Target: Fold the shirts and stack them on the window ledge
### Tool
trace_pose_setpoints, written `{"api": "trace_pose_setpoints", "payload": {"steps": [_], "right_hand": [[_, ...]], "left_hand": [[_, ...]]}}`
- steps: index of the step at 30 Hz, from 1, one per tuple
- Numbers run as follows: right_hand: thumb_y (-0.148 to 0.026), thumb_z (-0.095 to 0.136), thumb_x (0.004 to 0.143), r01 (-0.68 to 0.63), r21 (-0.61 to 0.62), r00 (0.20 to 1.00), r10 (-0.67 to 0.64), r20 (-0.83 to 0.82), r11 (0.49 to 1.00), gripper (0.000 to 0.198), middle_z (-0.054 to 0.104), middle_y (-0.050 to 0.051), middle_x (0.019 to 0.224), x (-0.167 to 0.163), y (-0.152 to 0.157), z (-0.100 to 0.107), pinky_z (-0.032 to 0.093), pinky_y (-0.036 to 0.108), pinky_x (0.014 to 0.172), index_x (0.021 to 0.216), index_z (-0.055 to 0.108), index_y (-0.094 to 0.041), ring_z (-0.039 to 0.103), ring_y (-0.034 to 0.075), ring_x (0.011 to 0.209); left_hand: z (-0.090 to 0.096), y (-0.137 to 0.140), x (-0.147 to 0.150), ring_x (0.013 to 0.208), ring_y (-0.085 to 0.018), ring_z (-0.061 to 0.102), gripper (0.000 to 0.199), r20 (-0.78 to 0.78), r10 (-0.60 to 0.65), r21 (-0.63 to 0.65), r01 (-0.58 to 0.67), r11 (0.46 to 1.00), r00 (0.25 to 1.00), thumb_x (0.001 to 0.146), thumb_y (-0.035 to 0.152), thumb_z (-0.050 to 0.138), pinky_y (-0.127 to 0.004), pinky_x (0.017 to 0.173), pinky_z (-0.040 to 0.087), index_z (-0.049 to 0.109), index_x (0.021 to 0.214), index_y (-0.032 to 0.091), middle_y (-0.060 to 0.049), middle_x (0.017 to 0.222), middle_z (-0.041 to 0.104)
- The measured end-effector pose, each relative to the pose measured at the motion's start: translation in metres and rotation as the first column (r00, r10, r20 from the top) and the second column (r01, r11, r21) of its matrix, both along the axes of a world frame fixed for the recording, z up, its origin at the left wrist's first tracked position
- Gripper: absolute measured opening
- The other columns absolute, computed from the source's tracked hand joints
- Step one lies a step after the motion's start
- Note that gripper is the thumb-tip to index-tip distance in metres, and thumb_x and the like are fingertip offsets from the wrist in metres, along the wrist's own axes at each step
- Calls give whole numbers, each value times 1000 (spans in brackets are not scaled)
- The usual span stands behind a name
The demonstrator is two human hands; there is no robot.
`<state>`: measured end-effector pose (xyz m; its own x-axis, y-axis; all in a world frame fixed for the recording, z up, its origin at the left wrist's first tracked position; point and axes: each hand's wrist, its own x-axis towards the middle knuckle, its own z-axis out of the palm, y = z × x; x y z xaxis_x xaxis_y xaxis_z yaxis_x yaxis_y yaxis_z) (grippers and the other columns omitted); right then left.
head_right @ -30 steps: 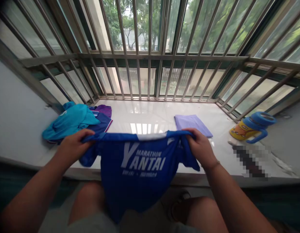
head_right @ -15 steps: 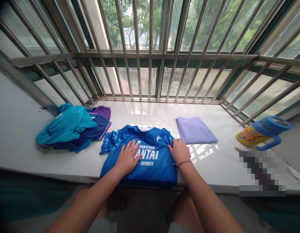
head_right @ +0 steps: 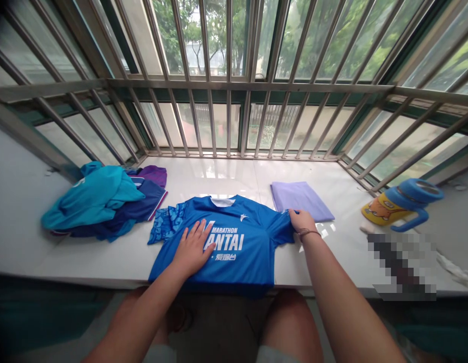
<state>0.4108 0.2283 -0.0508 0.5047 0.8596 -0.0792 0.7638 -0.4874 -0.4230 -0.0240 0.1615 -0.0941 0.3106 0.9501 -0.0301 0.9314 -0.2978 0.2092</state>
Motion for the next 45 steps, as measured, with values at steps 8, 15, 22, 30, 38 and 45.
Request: {"api": "trace_pose_setpoints", "payload": {"steps": [8, 15, 22, 30, 38, 45], "right_hand": [[-68, 70, 94, -85, -140, 970, 49, -240, 986, 53, 83, 10, 86, 3, -49, -6, 56, 32, 71, 99, 83, -17, 77, 28, 82], [-52, 66, 99, -102, -174, 986, 76, -149, 979, 35, 78, 10, 80, -1, -69, -2, 50, 33, 68, 95, 75, -18, 74, 27, 75], [-49, 52, 105, -210, -11, 972, 209, 109, 978, 30, 74, 9, 92, -21, -83, -16, 45, 33, 71, 100, 65, -23, 72, 28, 88], [-52, 47, 105, -123, 80, 990, 117, 73, 989, 31, 71, 8, 90, -25, -88, -24, 43, 34, 71, 107, 62, -25, 69, 28, 84], [-50, 45, 104, 11, 96, 999, -7, -35, 995, 35, 75, 12, 104, -21, -78, -22, 47, 35, 76, 116, 63, -23, 71, 31, 93], [-45, 44, 106, 64, 113, 997, -59, -43, 992, 38, 78, 16, 113, -32, -66, -5, 50, 35, 80, 125, 65, -19, 73, 31, 101]], "left_hand": [[24, 57, 45, 163, -34, 41, 49, 86, -61, 64, 56, 996, 994, 113, 42, 44, -62, 136, 28, 63, 156, 26, -11, 174, 49], [35, 150, 39, 141, -43, 61, 40, 71, 232, 41, -235, 971, 970, 109, 28, 48, -58, 115, 51, 71, 137, 11, -28, 145, 68], [33, 189, 10, 120, -30, 70, 12, 71, 91, 57, -95, 994, 993, 97, 26, 70, -40, 106, 55, 76, 108, 27, -9, 122, 76], [17, 165, 32, 153, -38, 50, 50, 208, 210, 369, -276, 888, 955, 110, 31, 50, -62, 135, 26, 55, 157, 15, -23, 164, 55], [9, 106, 142, 164, -30, 41, 54, 144, -396, 191, 367, 910, 907, 114, 47, 42, -56, 137, 31, 60, 159, 23, -11, 175, 48], [-12, 70, 168, 171, -33, 26, 72, 199, -340, 85, 330, 940, 919, 109, 58, 49, -63, 140, 16, 44, 172, 23, -13, 182, 33]]}}
